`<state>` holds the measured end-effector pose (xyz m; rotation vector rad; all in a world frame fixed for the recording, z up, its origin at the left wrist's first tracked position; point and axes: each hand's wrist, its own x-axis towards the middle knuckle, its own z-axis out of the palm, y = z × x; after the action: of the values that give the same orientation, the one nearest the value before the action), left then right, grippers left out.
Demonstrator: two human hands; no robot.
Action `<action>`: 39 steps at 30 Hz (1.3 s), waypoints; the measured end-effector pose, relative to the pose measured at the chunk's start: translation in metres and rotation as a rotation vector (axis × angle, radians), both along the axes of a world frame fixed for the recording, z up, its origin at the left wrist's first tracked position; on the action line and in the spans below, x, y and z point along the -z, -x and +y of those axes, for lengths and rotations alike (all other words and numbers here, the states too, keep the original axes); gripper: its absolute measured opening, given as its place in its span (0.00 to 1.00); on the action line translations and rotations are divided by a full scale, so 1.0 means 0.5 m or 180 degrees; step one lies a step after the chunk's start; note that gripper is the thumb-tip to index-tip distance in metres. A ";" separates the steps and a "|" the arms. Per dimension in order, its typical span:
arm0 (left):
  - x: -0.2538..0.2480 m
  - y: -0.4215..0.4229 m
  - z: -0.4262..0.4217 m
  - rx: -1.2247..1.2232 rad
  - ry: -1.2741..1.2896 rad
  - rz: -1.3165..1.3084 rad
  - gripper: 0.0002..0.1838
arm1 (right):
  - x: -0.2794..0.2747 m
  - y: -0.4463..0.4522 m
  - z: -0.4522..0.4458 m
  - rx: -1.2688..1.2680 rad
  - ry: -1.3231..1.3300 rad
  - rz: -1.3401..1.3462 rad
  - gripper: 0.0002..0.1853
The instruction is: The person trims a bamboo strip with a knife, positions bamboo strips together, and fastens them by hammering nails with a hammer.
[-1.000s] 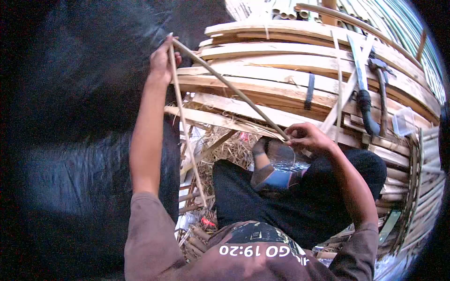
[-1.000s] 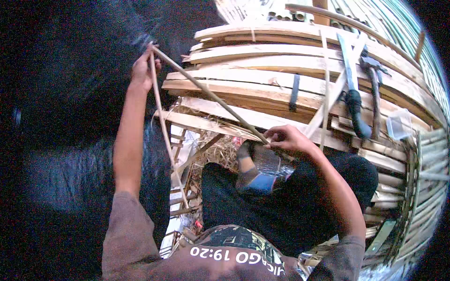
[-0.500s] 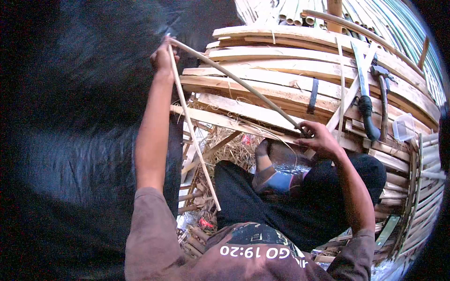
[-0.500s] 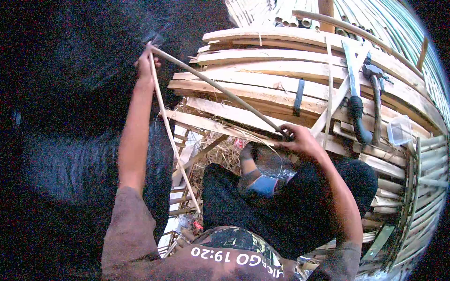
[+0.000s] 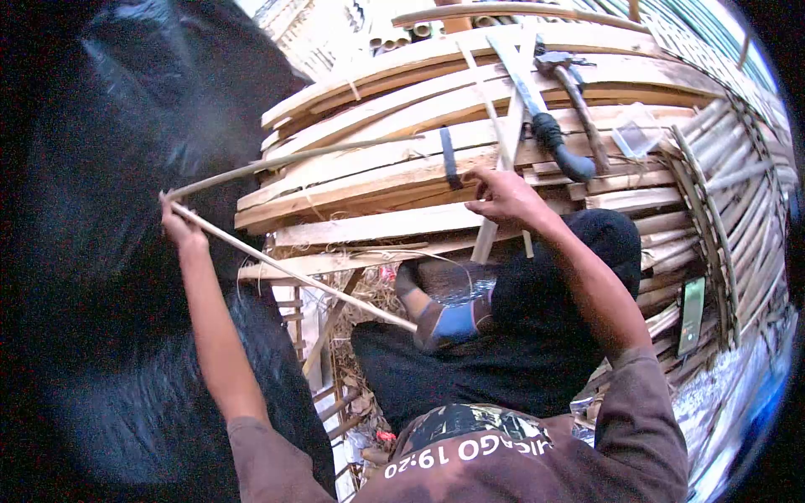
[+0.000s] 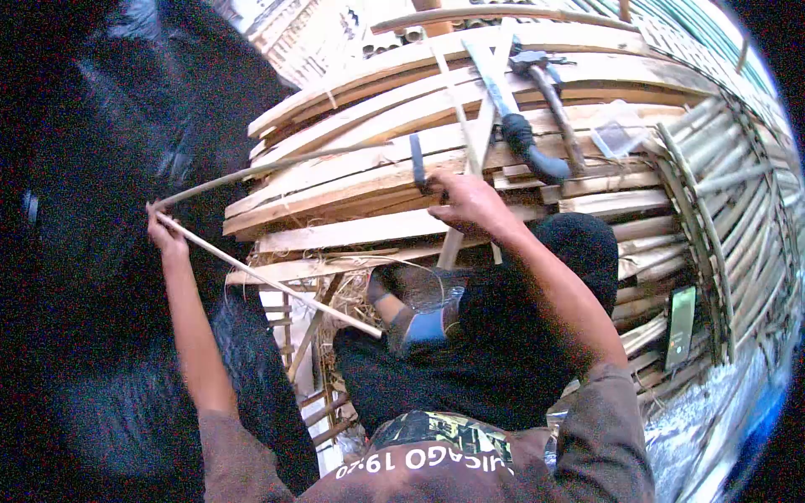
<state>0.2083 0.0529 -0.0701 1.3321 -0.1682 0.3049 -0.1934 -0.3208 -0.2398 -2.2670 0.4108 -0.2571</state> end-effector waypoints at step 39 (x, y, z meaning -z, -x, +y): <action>0.431 0.325 -0.489 0.0254 0.2872 0.1762 0.20 | -0.048 -0.031 0.036 0.0325 -0.2330 -0.0903 0.28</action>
<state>0.0458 -0.1915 -0.2855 0.4709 0.3532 -0.0750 -0.1777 -0.3030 -0.2158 -1.4712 0.3897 -0.3993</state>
